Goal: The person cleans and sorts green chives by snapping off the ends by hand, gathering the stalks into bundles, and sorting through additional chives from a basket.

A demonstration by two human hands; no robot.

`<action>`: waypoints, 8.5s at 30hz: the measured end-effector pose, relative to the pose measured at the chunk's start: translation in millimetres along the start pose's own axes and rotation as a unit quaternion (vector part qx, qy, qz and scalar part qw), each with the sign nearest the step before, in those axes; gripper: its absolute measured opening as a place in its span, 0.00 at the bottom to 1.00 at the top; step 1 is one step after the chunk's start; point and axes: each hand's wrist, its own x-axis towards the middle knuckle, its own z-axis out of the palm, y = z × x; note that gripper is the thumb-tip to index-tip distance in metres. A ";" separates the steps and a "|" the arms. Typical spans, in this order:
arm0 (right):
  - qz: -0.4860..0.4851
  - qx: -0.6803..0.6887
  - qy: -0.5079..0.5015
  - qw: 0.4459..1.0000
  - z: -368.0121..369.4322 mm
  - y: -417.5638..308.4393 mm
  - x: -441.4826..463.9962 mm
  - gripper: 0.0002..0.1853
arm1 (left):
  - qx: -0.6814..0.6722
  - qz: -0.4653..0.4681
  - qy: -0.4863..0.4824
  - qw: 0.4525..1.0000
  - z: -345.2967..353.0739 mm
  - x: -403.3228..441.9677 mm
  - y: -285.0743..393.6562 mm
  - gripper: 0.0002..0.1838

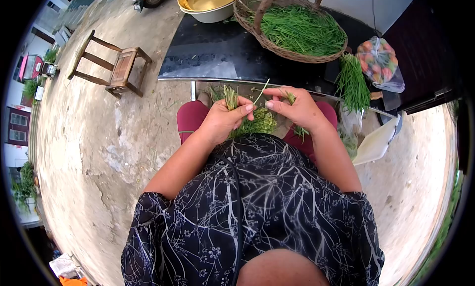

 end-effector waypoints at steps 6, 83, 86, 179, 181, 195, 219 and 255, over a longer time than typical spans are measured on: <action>0.110 0.306 0.069 0.943 1.1 -16.4 1.9 0.12 | 0.055 -0.044 -0.026 0.997 5.1 -2.5 2.1 0.08; 0.168 0.402 0.167 0.884 28.5 -13.2 1.2 0.08 | 0.127 0.081 0.099 0.984 9.0 2.7 -17.3 0.07; 0.123 0.335 0.120 0.926 36.2 2.6 1.6 0.08 | 0.096 0.064 0.093 0.989 7.1 2.3 -16.9 0.07; 0.021 0.193 0.063 0.979 20.7 -22.8 -1.3 0.08 | -0.120 0.029 -0.087 0.989 -13.2 4.5 -8.7 0.30; 0.036 0.198 0.045 0.979 35.2 -22.8 2.9 0.09 | -0.097 0.027 -0.056 0.993 -7.0 2.2 -11.0 0.24; 0.078 0.300 0.137 0.941 38.3 0.5 7.3 0.07 | -0.058 -0.059 -0.057 0.995 -8.0 3.2 -4.2 0.16; 0.158 0.315 0.160 0.922 33.5 -4.1 0.9 0.09 | 0.141 0.004 0.078 0.987 6.7 6.4 -14.8 0.08; 0.007 0.142 0.099 0.985 34.7 9.1 0.6 0.07 | 0.132 0.085 0.070 0.985 1.1 3.0 -21.4 0.07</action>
